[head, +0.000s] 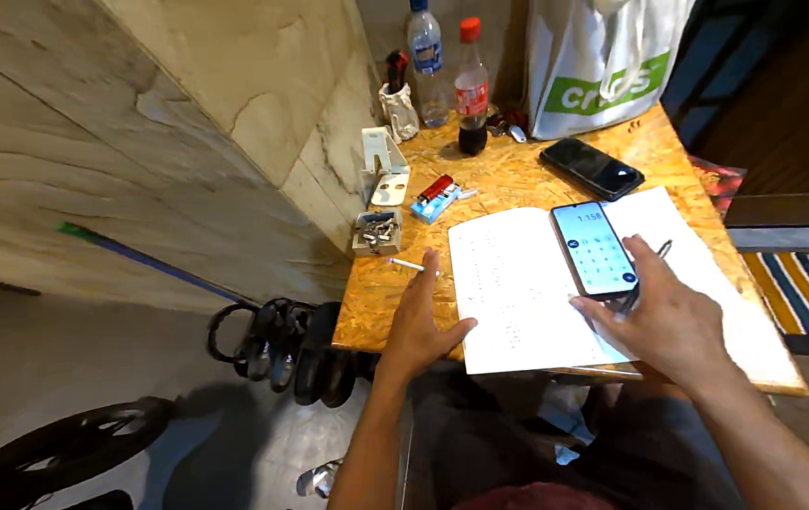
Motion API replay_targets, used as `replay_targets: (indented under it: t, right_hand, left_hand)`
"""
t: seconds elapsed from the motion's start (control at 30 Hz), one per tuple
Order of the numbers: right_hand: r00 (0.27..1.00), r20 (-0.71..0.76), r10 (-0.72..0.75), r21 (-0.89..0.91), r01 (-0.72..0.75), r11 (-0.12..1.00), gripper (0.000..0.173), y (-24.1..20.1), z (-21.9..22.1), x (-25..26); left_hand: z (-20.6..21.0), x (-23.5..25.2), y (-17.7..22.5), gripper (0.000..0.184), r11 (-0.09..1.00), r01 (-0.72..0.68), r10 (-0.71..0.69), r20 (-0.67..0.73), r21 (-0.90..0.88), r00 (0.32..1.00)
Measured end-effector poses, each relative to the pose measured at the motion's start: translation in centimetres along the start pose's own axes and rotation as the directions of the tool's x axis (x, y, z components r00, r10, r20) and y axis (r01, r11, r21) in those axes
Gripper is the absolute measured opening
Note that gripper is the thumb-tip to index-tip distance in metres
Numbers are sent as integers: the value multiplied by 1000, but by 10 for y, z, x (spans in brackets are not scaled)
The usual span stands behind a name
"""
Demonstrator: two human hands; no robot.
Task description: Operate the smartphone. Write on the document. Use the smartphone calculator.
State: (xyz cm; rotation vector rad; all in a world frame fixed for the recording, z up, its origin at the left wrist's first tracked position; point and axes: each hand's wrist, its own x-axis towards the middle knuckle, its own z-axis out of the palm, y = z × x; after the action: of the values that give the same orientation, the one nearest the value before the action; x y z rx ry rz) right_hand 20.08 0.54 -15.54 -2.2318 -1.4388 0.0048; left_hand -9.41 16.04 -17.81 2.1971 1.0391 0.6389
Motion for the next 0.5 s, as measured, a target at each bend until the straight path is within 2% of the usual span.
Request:
replay_targets:
  t: [0.07,0.17,0.33,0.4,0.5]
  right_hand:
    - [1000,-25,5,-20,-5,1000,94,-2,4,1]
    - [995,-104,5,53,1,999,91,2,5,5]
    - [986,-162,42,416,29,909,81,-5,2,14]
    - [990,-141,16,387,41,921,81,-21,6,14]
    - [991,-111,-72,190,92,977,86,-37,20,12]
  left_hand:
    - [1,3,0,107,999,-19,19,1,-31,1000]
    - [5,5,-1,104,995,-41,41,-1,-87,999]
    - [9,5,-4,101,994,-85,85,4,-71,996]
    - [9,4,-5,102,992,-91,92,1,-84,996]
    - [8,1,-4,99,994,-79,79,-8,-75,997]
